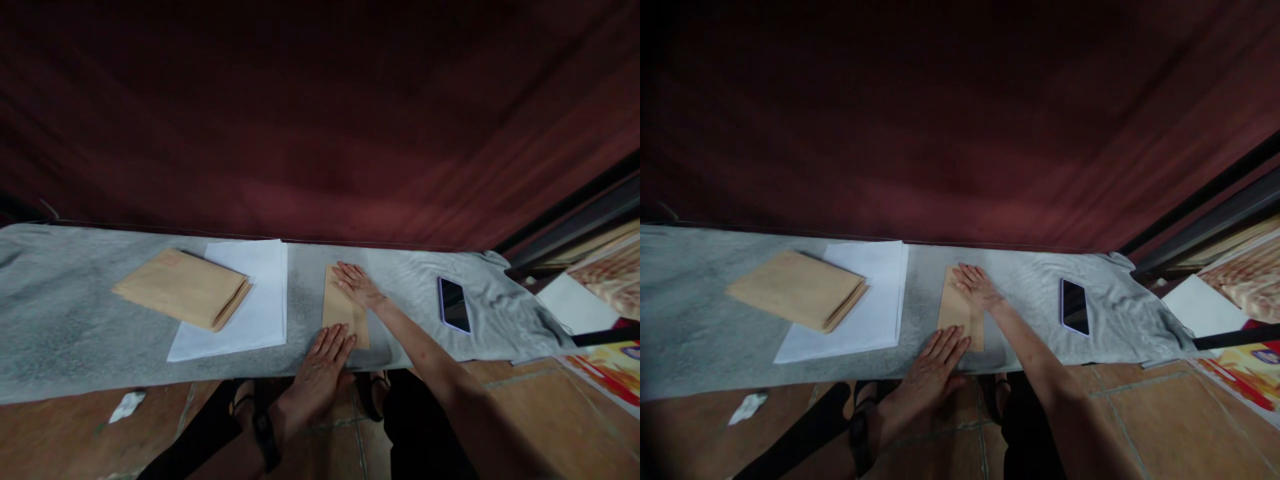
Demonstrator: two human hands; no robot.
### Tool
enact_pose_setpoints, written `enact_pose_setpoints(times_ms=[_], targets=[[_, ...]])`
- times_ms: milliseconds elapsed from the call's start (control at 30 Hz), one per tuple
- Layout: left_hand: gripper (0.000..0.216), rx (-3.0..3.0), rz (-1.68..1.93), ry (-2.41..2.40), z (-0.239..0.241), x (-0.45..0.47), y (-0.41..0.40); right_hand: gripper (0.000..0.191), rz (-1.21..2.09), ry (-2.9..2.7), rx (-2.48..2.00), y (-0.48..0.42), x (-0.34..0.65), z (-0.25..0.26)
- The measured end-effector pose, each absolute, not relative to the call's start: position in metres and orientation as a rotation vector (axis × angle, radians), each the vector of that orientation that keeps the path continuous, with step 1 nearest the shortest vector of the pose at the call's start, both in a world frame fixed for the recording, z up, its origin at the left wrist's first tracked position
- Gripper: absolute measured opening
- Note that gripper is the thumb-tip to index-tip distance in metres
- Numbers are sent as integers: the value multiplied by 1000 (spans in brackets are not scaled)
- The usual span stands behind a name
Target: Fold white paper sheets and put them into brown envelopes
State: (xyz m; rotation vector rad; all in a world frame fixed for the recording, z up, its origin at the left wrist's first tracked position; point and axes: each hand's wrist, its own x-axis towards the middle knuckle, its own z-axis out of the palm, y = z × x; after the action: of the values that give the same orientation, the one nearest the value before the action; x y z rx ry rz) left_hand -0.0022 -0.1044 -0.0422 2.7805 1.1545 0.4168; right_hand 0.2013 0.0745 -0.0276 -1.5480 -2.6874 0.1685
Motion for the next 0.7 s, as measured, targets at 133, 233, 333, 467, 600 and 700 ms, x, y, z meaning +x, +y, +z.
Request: enact_pose_setpoints(times_ms=[133, 233, 333, 467, 600, 700], targets=[[75, 2757, 374, 1111, -39, -2, -105, 56, 158, -2652, -1608, 86, 195, -28], [77, 2750, 317, 1112, -37, -1, -106, 59, 198, -2686, -1556, 80, 189, -29], [77, 2752, 287, 1128, -34, 0, -106, 60, 302, -2761, -1437, 64, 185, -28], [79, 2743, 366, 1145, -32, 0, -108, 60, 439, -2799, -1338, 36, 187, -24], [80, 2732, 398, 1146, -31, 0, -109, 58, 589, -2811, -1236, 8, 192, -19], [78, 2734, 410, 1142, -33, -1, -109, 58, 712, -2792, -1197, -12, 195, -14]])
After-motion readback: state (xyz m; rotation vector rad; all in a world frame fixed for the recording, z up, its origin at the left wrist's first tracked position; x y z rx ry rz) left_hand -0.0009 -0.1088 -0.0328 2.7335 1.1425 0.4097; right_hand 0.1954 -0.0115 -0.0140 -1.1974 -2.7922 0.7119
